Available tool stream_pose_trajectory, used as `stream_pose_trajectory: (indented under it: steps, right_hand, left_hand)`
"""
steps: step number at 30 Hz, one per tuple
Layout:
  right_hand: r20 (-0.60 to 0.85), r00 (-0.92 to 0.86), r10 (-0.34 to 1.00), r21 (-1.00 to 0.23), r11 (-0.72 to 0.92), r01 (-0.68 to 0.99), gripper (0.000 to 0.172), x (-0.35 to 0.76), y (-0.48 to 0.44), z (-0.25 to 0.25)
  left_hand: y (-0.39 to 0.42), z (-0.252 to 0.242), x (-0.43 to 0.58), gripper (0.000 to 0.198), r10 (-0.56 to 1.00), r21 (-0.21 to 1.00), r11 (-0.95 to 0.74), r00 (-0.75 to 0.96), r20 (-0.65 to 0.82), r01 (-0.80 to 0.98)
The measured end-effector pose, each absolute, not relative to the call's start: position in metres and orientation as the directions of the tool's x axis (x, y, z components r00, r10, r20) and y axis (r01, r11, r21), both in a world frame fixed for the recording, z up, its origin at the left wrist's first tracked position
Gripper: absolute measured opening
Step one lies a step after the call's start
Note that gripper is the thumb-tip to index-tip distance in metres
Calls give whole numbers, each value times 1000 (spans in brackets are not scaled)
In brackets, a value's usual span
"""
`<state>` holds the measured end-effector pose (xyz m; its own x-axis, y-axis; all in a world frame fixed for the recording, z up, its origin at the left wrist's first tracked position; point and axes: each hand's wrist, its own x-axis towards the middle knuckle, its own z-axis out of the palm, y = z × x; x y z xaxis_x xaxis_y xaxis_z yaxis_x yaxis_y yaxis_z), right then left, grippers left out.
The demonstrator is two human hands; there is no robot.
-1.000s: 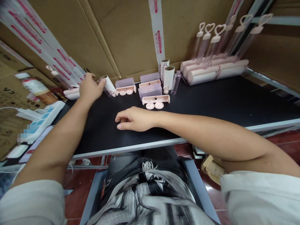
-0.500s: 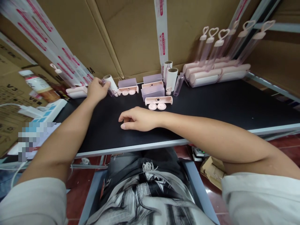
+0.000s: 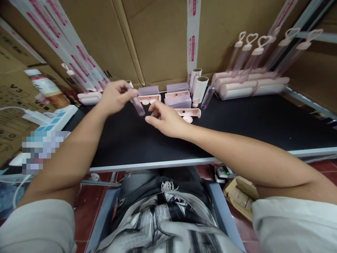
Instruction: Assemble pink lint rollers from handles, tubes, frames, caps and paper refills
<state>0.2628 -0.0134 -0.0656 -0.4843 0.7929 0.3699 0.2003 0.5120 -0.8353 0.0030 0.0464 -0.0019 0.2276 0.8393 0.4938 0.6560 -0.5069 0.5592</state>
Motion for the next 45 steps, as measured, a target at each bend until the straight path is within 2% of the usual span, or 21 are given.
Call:
stream_pose_trajectory:
  steps: [3,6,9,11,12,14,16,19,22,24,26,30,32,38,41,45]
  right_hand:
    - [418,-381,825,-834,515,198,43,265,-8,-65]
    - [432,-419,799,-820,541,187,30,266,-6,-64]
    - [422,-439,793,-836,528,150,24,265,-7,-63]
    - [397,-444,803,-872,481,91,25,263,-9,-63]
    - [378,-448,810,-890,451,64,26,262,-9,-63]
    - [342,-452,824,-918,396,27,28,261,-10,-63]
    - [327,-462,824,-929,371,4,31,261,-11,-63]
    - [336,-470,816,-927,374,-12,32,260,-12,-63]
    - [360,-445,820,-925,377,-51,39,259,-12,-62]
    - [386,-421,821,-921,367,-128,47,258,-12,-61]
    - [407,-385,828,-912,343,-226,54,258,-10,-58]
    - [467,-267,843,-862,367,-349,64,264,-5,-51]
    - [498,-220,839,-840,404,-362,66,267,-1,-49]
    - [513,-203,834,-836,432,-337,70,268,5,-51]
    - [480,-191,856,-855,408,-319,73,267,2,-49]
    - [438,-215,873,-869,350,-350,70,268,-2,-43]
  left_hand:
    - [25,-6,35,68,824,693,-557,408,393,458]
    - [17,-12,50,76,796,797,-521,511,324,306]
    - [26,-16,38,71,771,775,-542,558,306,324]
    - [39,-18,18,60,800,659,-578,493,341,482]
    - [46,-20,7,49,818,544,-576,430,383,611]
    - [57,-25,-12,34,857,276,-454,331,394,847]
    - [64,-29,-23,41,914,101,-302,257,315,948]
    - [66,-33,-26,50,962,-20,-187,187,200,982]
    - [65,-30,-24,37,967,-49,-147,154,204,988]
    - [64,-25,-24,19,959,5,-155,149,240,988]
    - [62,-20,-23,8,950,178,-201,147,276,963]
    - [51,-11,-9,15,961,669,-277,210,180,690]
    - [41,-9,3,19,940,791,-290,314,130,539]
    - [24,-11,28,45,858,895,-336,488,163,292]
    - [22,-12,30,58,825,902,-351,539,172,250]
    - [19,-12,33,64,771,886,-399,609,186,236]
